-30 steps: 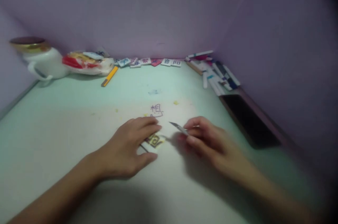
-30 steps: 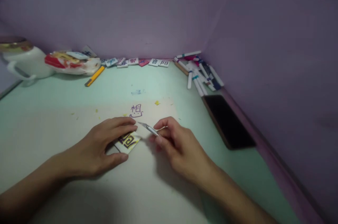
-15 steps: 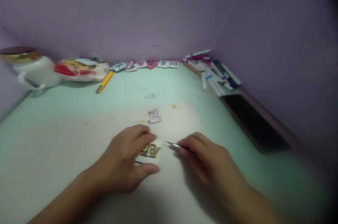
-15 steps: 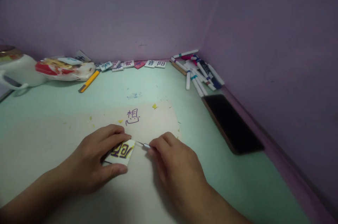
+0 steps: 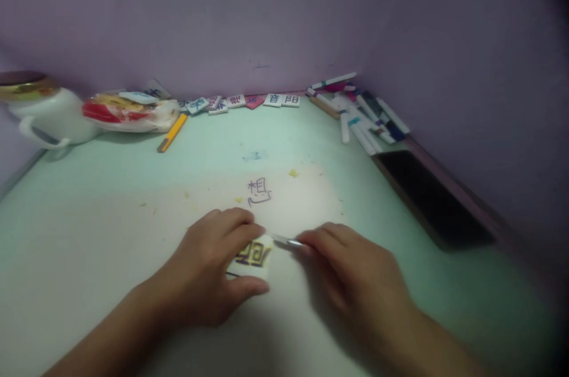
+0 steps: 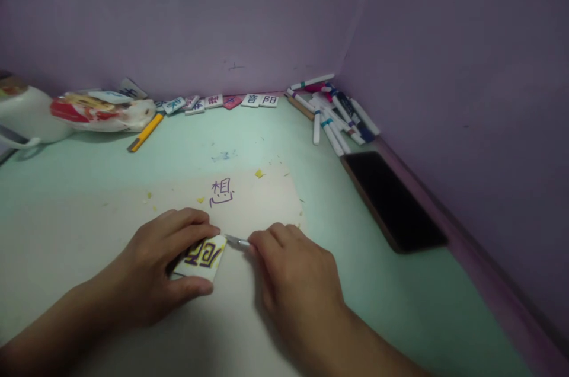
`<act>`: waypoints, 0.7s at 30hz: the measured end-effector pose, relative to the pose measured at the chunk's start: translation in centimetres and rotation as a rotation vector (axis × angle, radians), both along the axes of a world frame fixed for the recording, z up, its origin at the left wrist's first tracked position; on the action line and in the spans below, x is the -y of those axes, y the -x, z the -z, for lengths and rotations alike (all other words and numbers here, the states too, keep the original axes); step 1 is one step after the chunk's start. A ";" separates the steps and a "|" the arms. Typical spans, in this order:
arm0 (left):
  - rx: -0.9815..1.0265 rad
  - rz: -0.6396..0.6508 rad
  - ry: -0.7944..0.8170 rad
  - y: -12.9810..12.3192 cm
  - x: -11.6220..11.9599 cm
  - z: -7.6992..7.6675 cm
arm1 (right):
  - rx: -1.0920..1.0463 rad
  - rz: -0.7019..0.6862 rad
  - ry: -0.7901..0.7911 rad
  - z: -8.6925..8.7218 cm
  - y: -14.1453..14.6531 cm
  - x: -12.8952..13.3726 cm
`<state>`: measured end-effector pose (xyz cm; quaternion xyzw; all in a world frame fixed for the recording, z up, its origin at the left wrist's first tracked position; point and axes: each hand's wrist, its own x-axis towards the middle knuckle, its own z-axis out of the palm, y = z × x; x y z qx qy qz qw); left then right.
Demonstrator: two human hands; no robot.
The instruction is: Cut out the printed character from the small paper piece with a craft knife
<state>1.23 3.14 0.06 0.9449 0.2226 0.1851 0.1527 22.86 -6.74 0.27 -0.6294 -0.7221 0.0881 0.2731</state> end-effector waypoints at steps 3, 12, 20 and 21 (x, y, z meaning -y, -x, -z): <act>0.001 0.001 -0.003 -0.1 0.0 -0.1 | 0.003 0.002 -0.031 0.4 0.4 0.0; 0.052 -0.026 0.010 -0.1 0.3 0.2 | -0.038 0.026 -0.083 0.8 1.0 -0.1; 0.080 -0.036 0.077 -0.2 0.1 0.0 | -0.008 0.005 -0.088 1.0 1.1 -0.7; 0.076 -0.040 0.081 -0.2 0.1 0.0 | 0.002 -0.005 -0.094 1.1 1.1 -0.8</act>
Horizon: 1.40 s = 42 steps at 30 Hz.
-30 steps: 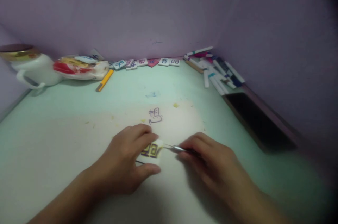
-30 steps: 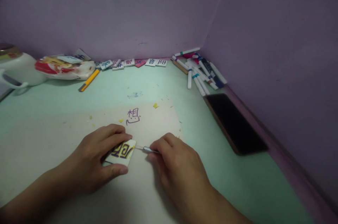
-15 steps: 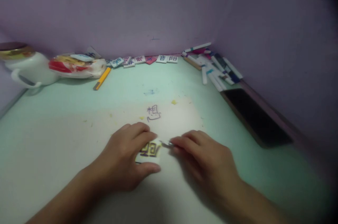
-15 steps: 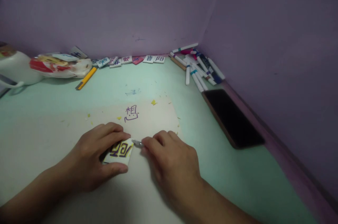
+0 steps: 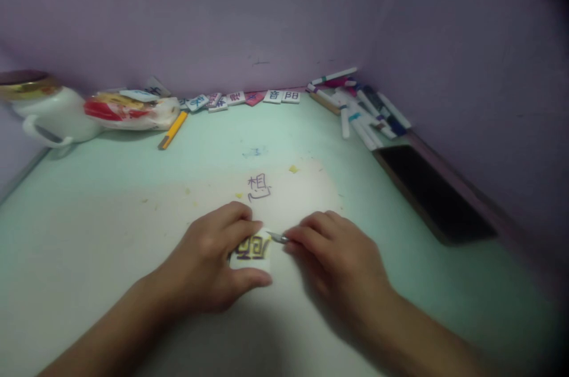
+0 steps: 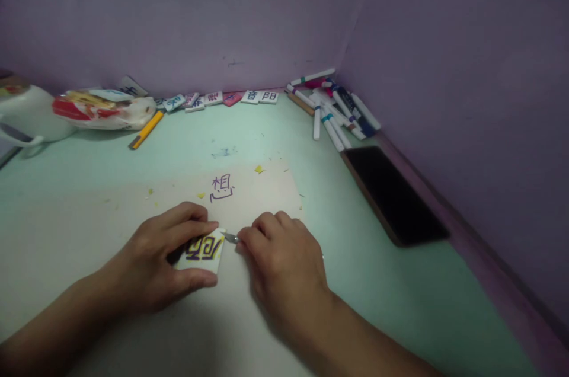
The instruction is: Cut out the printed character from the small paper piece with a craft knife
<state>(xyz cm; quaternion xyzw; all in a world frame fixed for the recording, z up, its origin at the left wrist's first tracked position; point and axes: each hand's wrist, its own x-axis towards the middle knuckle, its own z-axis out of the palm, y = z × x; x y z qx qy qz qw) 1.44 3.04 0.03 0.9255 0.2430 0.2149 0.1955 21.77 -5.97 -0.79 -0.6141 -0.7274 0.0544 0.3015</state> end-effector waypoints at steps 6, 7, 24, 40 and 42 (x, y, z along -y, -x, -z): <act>-0.030 -0.046 -0.064 0.1 0.3 0.3 | 0.095 -0.053 -0.014 0.0 0.0 -0.3; -0.031 -0.052 -0.071 0.1 0.3 0.4 | 0.112 -0.059 -0.017 0.0 0.0 -0.3; -0.064 -0.064 -0.020 -0.1 0.3 0.1 | -0.088 -0.140 0.070 0.0 -0.3 -0.3; -0.044 -0.054 0.099 -0.3 0.3 -0.4 | -0.068 -0.137 0.062 -0.2 0.2 -0.7; -0.046 -0.048 0.091 -0.3 0.3 -0.5 | -0.088 -0.150 0.065 -0.1 0.1 -0.6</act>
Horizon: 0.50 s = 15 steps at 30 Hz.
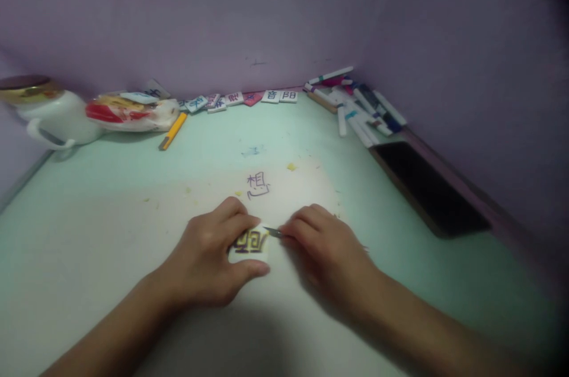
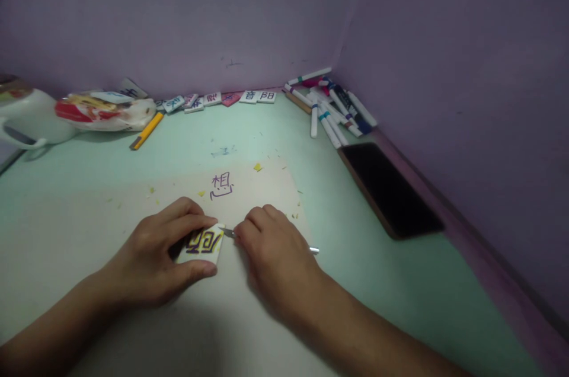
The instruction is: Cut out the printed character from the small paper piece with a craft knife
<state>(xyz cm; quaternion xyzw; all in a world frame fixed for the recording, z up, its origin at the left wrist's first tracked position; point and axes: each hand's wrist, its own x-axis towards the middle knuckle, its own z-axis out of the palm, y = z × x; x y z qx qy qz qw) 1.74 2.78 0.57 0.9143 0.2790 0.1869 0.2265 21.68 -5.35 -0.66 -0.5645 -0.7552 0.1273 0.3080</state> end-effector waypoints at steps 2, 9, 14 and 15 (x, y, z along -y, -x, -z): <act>0.002 0.008 -0.009 0.0 0.0 -0.1 | -0.016 -0.012 0.001 0.1 -0.1 0.0; 0.010 -0.002 -0.009 0.1 0.0 0.0 | -0.053 -0.028 -0.015 0.4 -0.2 0.0; 0.009 0.011 0.000 0.1 0.0 0.0 | -0.057 -0.025 0.003 0.3 -0.4 0.1; 0.009 0.011 0.001 0.1 0.0 0.0 | -0.059 -0.026 0.005 0.3 -0.4 0.1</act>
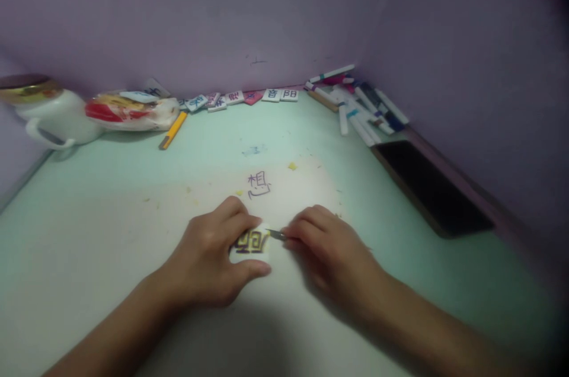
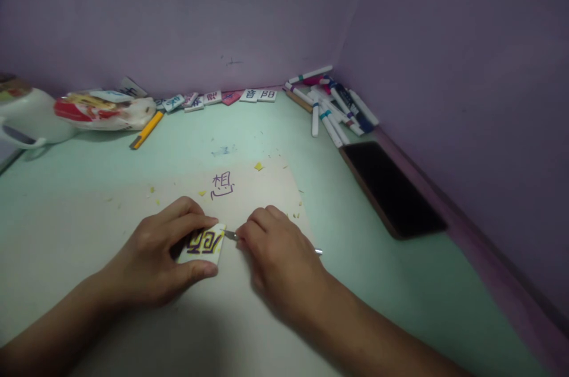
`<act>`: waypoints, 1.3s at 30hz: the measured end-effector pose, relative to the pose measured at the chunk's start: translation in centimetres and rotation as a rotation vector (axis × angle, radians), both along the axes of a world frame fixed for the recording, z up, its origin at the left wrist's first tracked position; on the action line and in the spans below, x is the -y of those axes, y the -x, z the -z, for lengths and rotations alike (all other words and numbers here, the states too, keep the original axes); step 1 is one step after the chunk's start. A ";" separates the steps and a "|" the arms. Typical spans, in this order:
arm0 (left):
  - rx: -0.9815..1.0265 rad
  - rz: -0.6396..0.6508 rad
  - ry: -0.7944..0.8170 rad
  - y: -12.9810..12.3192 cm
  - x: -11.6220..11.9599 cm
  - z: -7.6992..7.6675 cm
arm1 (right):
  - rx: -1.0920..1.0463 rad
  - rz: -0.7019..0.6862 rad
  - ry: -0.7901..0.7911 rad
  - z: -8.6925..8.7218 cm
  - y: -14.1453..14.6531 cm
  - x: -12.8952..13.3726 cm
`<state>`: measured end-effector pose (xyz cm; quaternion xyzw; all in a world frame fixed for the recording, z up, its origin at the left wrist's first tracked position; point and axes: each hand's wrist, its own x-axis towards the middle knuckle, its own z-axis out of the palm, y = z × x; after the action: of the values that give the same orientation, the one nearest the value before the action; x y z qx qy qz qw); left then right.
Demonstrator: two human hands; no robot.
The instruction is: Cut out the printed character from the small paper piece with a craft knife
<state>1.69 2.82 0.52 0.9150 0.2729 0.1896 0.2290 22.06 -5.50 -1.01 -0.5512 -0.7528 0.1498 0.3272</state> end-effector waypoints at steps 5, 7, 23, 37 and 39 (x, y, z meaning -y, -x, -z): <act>-0.001 -0.008 0.014 0.0 0.0 0.0 | -0.014 -0.011 0.009 0.1 0.0 0.1; -0.004 -0.004 0.019 0.0 0.0 0.0 | -0.016 -0.016 0.007 0.1 -0.1 0.1; 0.028 0.024 0.059 -0.1 -0.2 0.1 | 0.006 -0.064 0.016 -0.1 -0.2 -0.4; 0.006 0.003 0.067 0.1 -0.1 0.2 | -0.006 -0.094 0.015 -0.1 -0.4 -0.5; -0.001 -0.004 0.069 0.1 -0.1 0.1 | -0.003 -0.093 0.028 -0.2 -0.4 -0.5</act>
<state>1.62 2.90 0.40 0.9061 0.2811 0.1798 0.2601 22.44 -5.05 -0.83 -0.5198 -0.7749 0.1763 0.3134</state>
